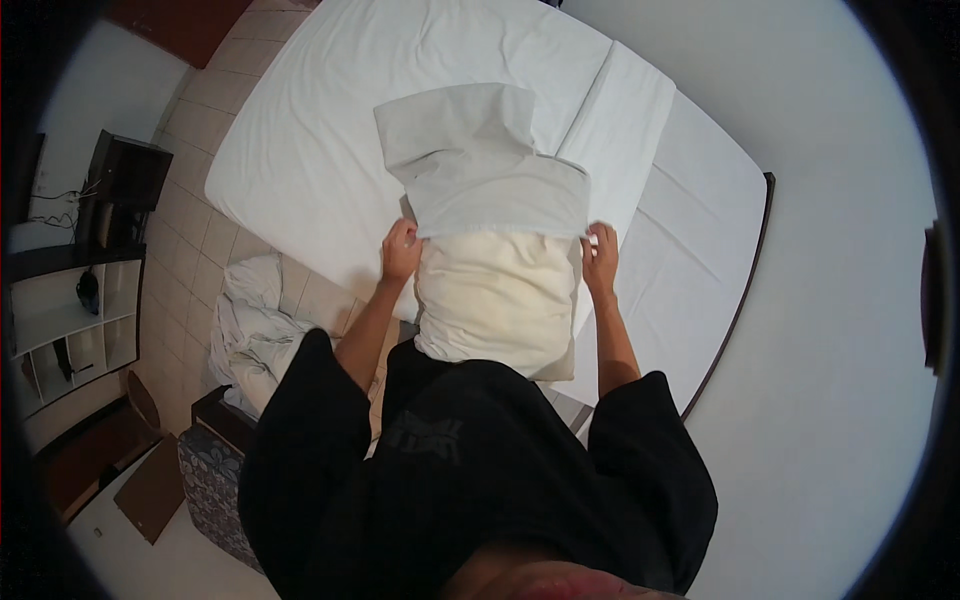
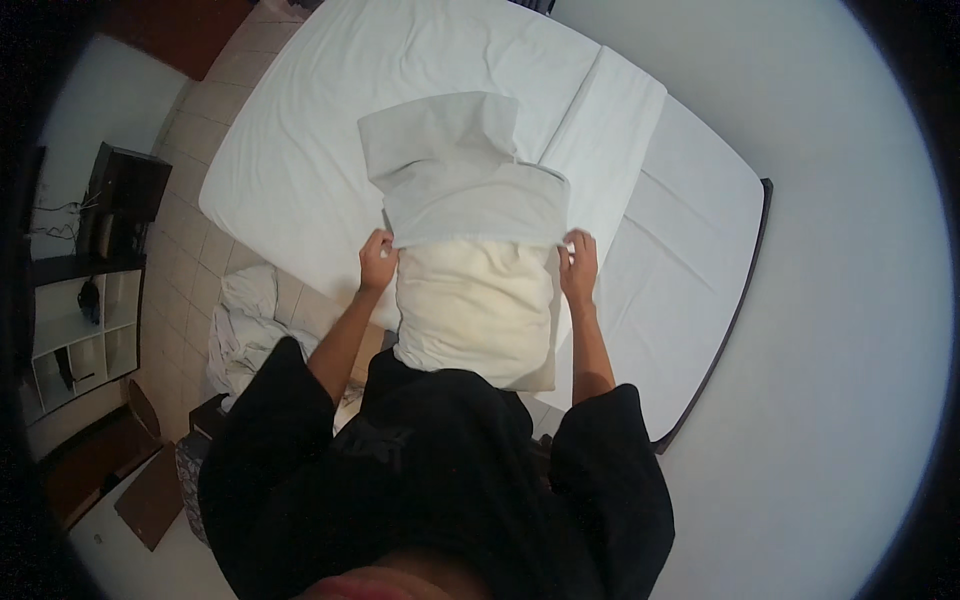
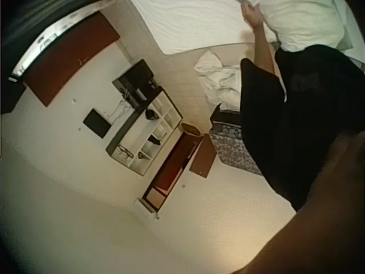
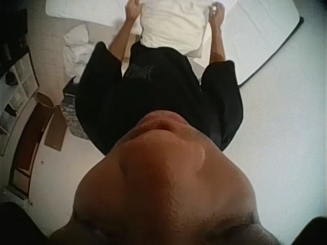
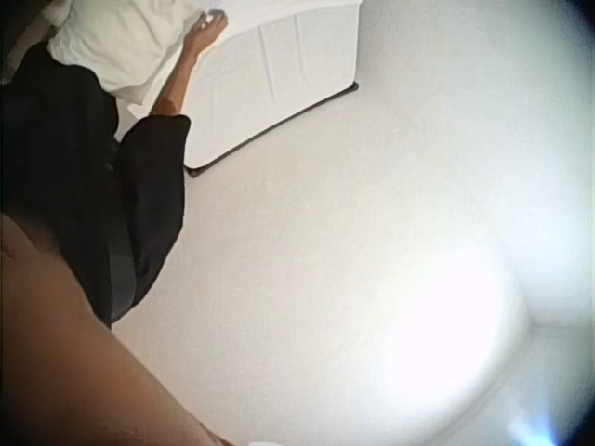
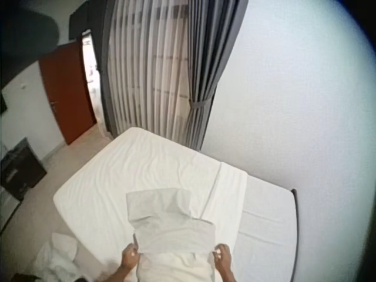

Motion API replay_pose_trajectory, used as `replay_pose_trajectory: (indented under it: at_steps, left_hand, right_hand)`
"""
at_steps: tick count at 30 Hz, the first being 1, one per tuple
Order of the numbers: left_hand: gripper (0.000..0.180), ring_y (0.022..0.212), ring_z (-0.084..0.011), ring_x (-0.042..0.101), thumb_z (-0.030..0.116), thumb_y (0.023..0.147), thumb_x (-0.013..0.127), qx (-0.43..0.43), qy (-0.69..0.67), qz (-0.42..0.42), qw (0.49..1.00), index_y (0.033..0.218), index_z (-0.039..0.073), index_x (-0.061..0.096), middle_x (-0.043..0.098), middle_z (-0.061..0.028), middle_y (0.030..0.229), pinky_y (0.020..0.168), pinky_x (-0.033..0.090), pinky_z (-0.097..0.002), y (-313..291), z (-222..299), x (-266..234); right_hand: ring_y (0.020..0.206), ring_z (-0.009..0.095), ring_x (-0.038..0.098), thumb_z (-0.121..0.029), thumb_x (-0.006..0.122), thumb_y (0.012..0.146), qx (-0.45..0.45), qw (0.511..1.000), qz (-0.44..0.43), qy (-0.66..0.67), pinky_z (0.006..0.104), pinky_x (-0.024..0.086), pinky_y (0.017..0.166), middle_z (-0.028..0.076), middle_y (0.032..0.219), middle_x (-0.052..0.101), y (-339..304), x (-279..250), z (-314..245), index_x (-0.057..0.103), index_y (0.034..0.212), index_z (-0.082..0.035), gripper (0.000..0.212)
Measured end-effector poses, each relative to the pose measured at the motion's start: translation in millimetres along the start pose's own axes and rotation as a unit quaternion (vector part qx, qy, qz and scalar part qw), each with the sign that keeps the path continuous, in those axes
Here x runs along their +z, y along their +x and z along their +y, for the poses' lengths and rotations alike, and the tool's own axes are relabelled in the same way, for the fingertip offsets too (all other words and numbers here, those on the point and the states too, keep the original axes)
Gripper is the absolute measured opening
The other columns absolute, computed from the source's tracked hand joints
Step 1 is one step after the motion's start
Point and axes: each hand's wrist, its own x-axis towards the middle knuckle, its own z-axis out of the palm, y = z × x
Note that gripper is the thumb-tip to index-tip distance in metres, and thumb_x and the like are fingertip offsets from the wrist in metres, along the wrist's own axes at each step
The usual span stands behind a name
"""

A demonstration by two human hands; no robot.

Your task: The person spreads a white fitted sheet over a mattress, tucking the edges under the mattress frame. They then place a pillow into a white pillowcase, fluff the pillow, and arrange it on the bed. The person repeats the process for a second pillow.

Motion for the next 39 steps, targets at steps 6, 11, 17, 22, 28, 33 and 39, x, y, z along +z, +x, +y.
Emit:
replay_pose_trajectory:
  at_steps: [6,11,17,22,28,33,39]
  left_hand:
    - [0.021,0.072,-0.0368,0.058,-0.01,0.075,0.064,-0.112,0.028,0.014,0.993,0.091,0.001,0.055,0.056,-0.0153,0.082,0.066,0.049,-0.0429,-37,10,2]
    - [0.025,0.085,-0.0405,0.064,-0.011,0.075,0.063,0.051,0.042,-0.014,0.998,0.097,0.001,0.061,0.061,-0.017,0.093,0.075,0.052,-0.044,-25,33,7]
    - [0.031,0.09,-0.041,0.063,-0.013,0.076,0.059,0.021,0.09,-0.139,0.986,0.101,0.005,0.06,0.059,-0.0165,0.107,0.081,0.051,-0.0468,-71,19,11]
    - [0.027,0.096,-0.0404,0.062,-0.011,0.078,0.061,-0.036,0.065,0.028,0.997,0.099,0.004,0.055,0.06,-0.0162,0.111,0.086,0.049,-0.0473,-60,-5,67]
    - [0.02,0.087,-0.0346,0.064,-0.001,0.084,0.071,-0.128,-0.048,0.037,0.99,0.099,0.002,0.057,0.064,-0.014,0.094,0.079,0.052,-0.0443,30,7,34]
    - [0.023,0.072,-0.0261,0.064,0.006,0.084,0.074,-0.01,-0.034,0.018,0.999,0.104,0.003,0.063,0.068,-0.0113,0.083,0.07,0.053,-0.038,35,22,-40]
    - [0.018,0.075,-0.0262,0.064,0.004,0.088,0.07,-0.085,0.078,-0.021,0.993,0.105,0.002,0.066,0.067,-0.0144,0.089,0.069,0.052,-0.0391,-110,-95,-27]
  right_hand:
    - [0.084,0.03,0.065,-0.001,0.064,0.093,0.103,0.989,0.029,0.104,0.0394,0.055,0.075,0.015,0.093,0.065,-87,8,24,0.06,0.103,0.0,0.011]
    - [0.083,0.026,0.061,-0.003,0.056,0.097,0.06,0.997,-0.047,-0.004,0.0389,0.051,0.071,0.014,0.094,0.061,-109,13,48,0.058,0.108,-0.003,0.012]
    - [0.088,0.034,0.057,-0.005,0.057,0.094,-0.029,0.989,-0.066,-0.13,0.0416,0.05,0.081,0.021,0.094,0.056,-144,17,131,0.054,0.105,-0.001,0.012]
    - [0.103,0.044,0.062,-0.013,0.053,0.1,0.267,0.956,-0.078,0.088,0.0481,0.048,0.089,0.026,0.109,0.065,-118,69,171,0.049,0.107,0.0,0.016]
    - [0.099,0.035,0.07,-0.025,0.049,0.105,0.315,0.895,-0.191,0.251,0.0463,0.054,0.085,0.029,0.108,0.07,-15,59,47,0.057,0.111,0.008,0.034]
    - [0.081,0.035,0.069,-0.022,0.051,0.1,0.267,0.911,-0.177,0.259,0.0437,0.053,0.073,0.025,0.091,0.068,-24,-3,7,0.061,0.101,0.006,0.03]
    - [0.068,0.033,0.062,-0.016,0.055,0.095,0.181,0.982,-0.034,0.043,0.0444,0.049,0.065,0.022,0.076,0.062,-118,57,53,0.056,0.095,-0.001,0.015]
